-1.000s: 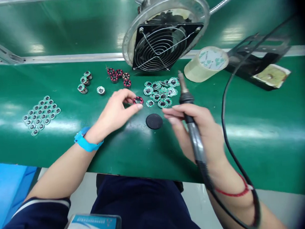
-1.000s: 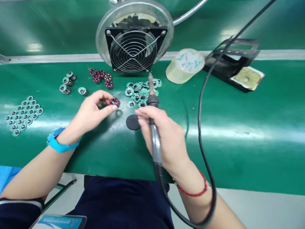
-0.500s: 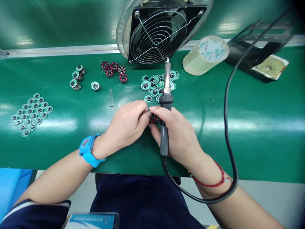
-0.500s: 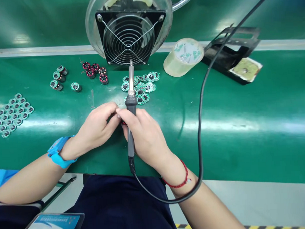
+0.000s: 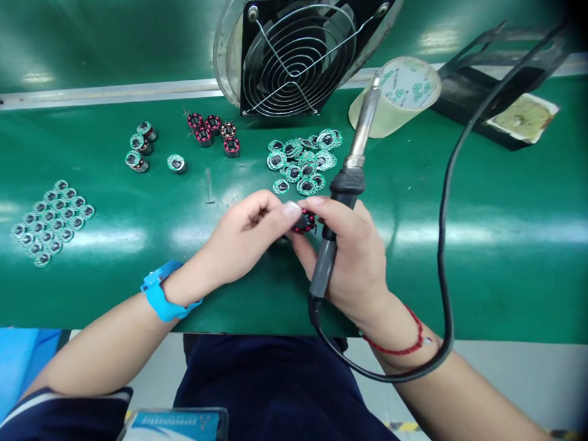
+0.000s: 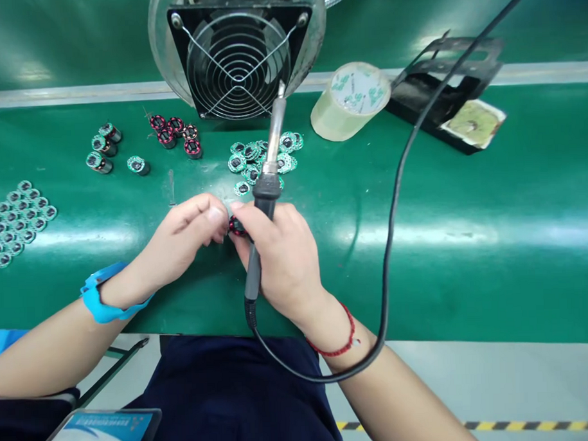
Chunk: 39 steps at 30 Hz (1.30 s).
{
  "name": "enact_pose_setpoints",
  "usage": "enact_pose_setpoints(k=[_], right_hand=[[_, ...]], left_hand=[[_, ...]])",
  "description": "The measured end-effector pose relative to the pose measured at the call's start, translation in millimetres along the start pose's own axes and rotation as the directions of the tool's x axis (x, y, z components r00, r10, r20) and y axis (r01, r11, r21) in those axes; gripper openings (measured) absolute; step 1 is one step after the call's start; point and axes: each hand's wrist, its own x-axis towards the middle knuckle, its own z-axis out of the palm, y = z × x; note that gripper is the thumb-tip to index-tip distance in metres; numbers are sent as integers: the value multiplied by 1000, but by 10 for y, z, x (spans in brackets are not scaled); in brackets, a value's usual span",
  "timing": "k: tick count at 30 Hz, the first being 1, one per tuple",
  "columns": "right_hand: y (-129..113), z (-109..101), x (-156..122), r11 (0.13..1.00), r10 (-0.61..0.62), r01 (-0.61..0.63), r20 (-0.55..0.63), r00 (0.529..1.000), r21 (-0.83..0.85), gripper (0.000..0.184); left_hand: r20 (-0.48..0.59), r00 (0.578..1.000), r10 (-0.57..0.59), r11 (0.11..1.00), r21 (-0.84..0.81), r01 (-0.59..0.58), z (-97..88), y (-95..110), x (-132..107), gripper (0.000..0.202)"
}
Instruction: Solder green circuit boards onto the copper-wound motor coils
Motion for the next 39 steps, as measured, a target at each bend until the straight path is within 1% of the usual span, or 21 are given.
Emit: enact_pose_setpoints(k=[2, 4, 6, 8, 10, 12, 13, 15, 18, 21, 23, 24, 26, 29, 31, 32, 33, 34, 35, 37, 39], right_hand=[[2, 4, 3, 1000, -15, 15, 22, 1000, 0, 50], [15, -4, -5, 999, 31, -31, 36, 999, 17, 51], [48, -25, -21, 995, 95, -96, 33, 995, 38, 55], [99, -53, -42, 988, 140, -141, 25, 990, 56, 60], [153, -73, -61, 985, 152, -153, 27, 988, 75, 64], [194, -69, -76, 981, 153, -158, 48, 987, 109, 65], [206, -55, -83, 977, 157, -164, 63, 986, 136, 65], [219, -4, -96, 964, 159, -175, 93, 983, 198, 64], [228, 96, -113, 950, 134, -170, 150, 980, 263, 58], [243, 153, -127, 955, 109, -169, 237, 965, 246, 52], [249, 150, -140, 955, 104, -171, 263, 959, 243, 53], [250, 138, -149, 950, 104, -175, 264, 959, 260, 55], [253, 106, -169, 930, 113, -188, 243, 964, 315, 57], [273, 59, -194, 891, 178, -239, 187, 966, 386, 58], [297, 41, -198, 877, 220, -264, 152, 964, 401, 57], [309, 36, -196, 876, 231, -268, 139, 963, 401, 57], [320, 33, -192, 878, 235, -264, 122, 964, 400, 56], [327, 31, -186, 882, 233, -257, 109, 966, 394, 55], [330, 31, -179, 890, 226, -247, 99, 969, 384, 54], [321, 33, -159, 911, 210, -223, 75, 975, 348, 52], [289, 36, -132, 937, 180, -185, 44, 983, 295, 52]], left_hand=[[30, 1000, -4, 998, 63, 2, 4, -2, -7, 25], [43, 999, -27, 997, 79, 23, 1, 7, -13, 22], [38, 998, -57, 998, 43, 56, -19, 25, -15, 21], [-8, 997, -73, 997, -34, 72, -59, 42, -6, 19], [-89, 993, -80, 991, -112, 69, -111, 44, 19, 18], [-173, 982, -73, 990, -134, 50, -160, 23, 56, 17], [-205, 977, -59, 993, -111, 37, -180, 4, 77, 17], [-247, 969, 10, 1000, -3, -11, -210, -47, 117, 18], [-252, 957, 143, 971, 221, -87, -241, -138, 165, 17], [-196, 957, 213, 907, 405, -119, -256, -214, 208, 9], [-138, 967, 212, 858, 500, -116, -242, -234, 243, 3], [-109, 974, 199, 829, 549, -108, -224, -232, 265, 4], [-71, 984, 162, 756, 649, -78, -169, -206, 316, 10], [-77, 991, 113, 607, 795, -8, -61, -152, 411, 16], [-77, 991, 113, 501, 865, 10, -4, -137, 481, 19], [-71, 990, 125, 463, 886, 5, 12, -137, 515, 19], [-68, 987, 142, 451, 892, -3, 18, -141, 547, 17], [-72, 985, 158, 473, 881, -11, 16, -143, 574, 14], [-81, 983, 162, 528, 849, -17, 6, -139, 594, 10], [-93, 987, 128, 705, 708, -25, -19, -105, 605, 6], [-63, 997, 46, 871, 490, -9, -32, -29, 567, 7]])
